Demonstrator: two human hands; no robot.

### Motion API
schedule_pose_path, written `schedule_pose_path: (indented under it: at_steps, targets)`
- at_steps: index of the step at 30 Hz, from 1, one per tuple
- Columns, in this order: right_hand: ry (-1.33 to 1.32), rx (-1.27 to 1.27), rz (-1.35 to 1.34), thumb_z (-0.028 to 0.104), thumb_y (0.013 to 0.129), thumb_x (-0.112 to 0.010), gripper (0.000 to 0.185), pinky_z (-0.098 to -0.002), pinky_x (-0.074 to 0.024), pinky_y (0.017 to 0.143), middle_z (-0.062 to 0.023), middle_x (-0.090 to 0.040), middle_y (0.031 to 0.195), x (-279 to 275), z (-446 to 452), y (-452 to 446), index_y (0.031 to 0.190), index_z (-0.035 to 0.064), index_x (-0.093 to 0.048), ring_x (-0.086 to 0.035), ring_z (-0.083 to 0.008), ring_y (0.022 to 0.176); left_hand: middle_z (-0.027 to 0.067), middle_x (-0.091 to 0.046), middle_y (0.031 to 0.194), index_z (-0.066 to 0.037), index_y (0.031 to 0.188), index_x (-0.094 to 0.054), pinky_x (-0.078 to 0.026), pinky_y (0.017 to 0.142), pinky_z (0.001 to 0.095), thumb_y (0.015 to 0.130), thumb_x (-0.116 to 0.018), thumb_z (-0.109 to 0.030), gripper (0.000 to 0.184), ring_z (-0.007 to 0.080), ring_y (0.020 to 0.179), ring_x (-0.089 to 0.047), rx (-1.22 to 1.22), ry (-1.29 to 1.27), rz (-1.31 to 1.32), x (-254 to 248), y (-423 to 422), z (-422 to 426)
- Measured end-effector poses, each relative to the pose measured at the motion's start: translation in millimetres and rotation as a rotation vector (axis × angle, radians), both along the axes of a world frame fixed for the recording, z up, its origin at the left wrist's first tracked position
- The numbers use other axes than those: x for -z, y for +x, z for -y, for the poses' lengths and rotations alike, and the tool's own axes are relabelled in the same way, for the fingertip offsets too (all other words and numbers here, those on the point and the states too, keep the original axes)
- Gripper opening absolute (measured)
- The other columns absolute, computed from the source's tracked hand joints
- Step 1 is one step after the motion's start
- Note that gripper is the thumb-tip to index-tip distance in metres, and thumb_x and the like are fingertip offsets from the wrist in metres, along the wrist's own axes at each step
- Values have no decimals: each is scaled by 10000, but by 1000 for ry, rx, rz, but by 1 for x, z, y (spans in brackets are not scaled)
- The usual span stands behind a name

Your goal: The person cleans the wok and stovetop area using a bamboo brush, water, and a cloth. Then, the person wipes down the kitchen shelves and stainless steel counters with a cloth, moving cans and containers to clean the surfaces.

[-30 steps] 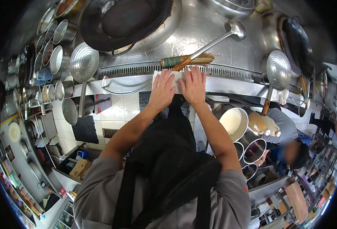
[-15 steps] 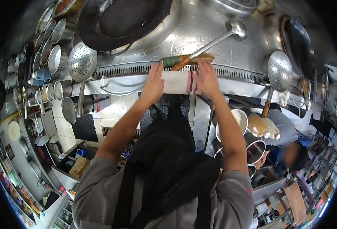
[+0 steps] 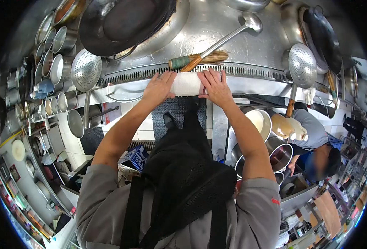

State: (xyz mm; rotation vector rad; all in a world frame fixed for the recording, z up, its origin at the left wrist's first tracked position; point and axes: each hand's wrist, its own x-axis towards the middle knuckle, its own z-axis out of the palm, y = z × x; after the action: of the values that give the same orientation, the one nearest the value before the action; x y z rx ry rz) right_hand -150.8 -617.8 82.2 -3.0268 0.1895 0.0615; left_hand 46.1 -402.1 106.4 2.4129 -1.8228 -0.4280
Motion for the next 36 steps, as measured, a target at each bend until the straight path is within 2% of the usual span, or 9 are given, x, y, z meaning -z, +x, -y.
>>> schedule_pose_path:
  at_steps: [12, 15, 21, 25, 26, 30, 33, 34, 36]
  targets:
    - [218, 72, -30, 653, 807, -721, 901, -660, -233, 1177, -168, -529, 1440, -10, -4, 28, 1445, 57, -501, -395, -350, 1442, 130, -524, 1475, -40, 1467, -453, -348, 1175, 507, 718, -857, -426, 935, 287, 1405, -476, -11, -47, 129, 3, -14, 2]
    - [242, 95, -100, 715, 841, -653, 884, -656, -250, 1166, -233, -627, 1313, -11, 5, 35, 1383, 22, -566, -526, -372, 1344, 128, -534, 1464, -46, 1478, -447, -339, 1179, 499, 726, -841, -460, 944, 279, 1400, -479, -8, -5, 159, 3, -16, 2]
    - [662, 924, -193, 756, 801, -664, 899, -539, -484, 1028, -332, -708, 1087, 12, 36, 116, 1130, -80, -699, -689, -457, 1083, 124, -542, 1447, -47, 1479, -448, -325, 1178, 515, 762, -803, -513, 926, 276, 1394, -478, 30, 77, 223, -12, -14, 9]
    - [874, 1129, -39, 462, 800, -741, 664, -468, -524, 998, -379, -676, 1132, 55, 54, 139, 1085, -134, -677, -665, -462, 1145, 129, -562, 1415, -49, 1452, -486, -343, 1157, 542, 805, -774, -507, 843, 289, 1356, -508, 14, -22, 160, -11, -13, 8]
    - [929, 1200, 2, 370, 798, -743, 716, -452, -530, 997, -387, -645, 1208, 59, 58, 143, 1226, -177, -572, -664, -459, 1147, 131, -575, 1395, -50, 1438, -503, -351, 1149, 549, 821, -765, -500, 808, 293, 1336, -524, 1, -73, 124, -9, -11, 8]
    - [589, 1286, 287, 213, 836, -717, 525, -428, -629, 669, -304, -666, 1066, 60, 59, 156, 1097, -200, -523, -731, -359, 790, 127, -626, 1255, -53, 1274, -589, -427, 1072, 512, 873, -740, -414, 560, 310, 1211, -594, -89, -154, -27, 3, 3, 24]
    - [1310, 1341, 412, 212, 851, -708, 544, -534, -622, 670, -280, -658, 1043, -5, 71, 156, 1141, -183, -471, -710, -386, 877, 127, -649, 1171, -58, 1178, -604, -477, 1002, 477, 873, -755, -331, 436, 321, 1130, -631, -143, -280, -31, 17, 32, 53]
    - [1569, 1299, 483, 124, 834, -646, 311, -550, -623, 635, -248, -647, 942, -2, 81, 150, 969, -139, -550, -687, -388, 717, 132, -653, 1157, -61, 1170, -598, -492, 977, 472, 862, -767, -310, 431, 327, 1117, -637, -133, -335, 15, 20, 41, 65]
    - [1579, 1316, 451, 91, 843, -605, 214, -452, -575, 556, -168, -616, 825, -39, 83, 135, 930, -94, -543, -662, -294, 673, 146, -663, 1131, -61, 1181, -578, -513, 939, 475, 842, -788, -278, 454, 343, 1096, -647, -115, -255, 5, 27, 49, 85]
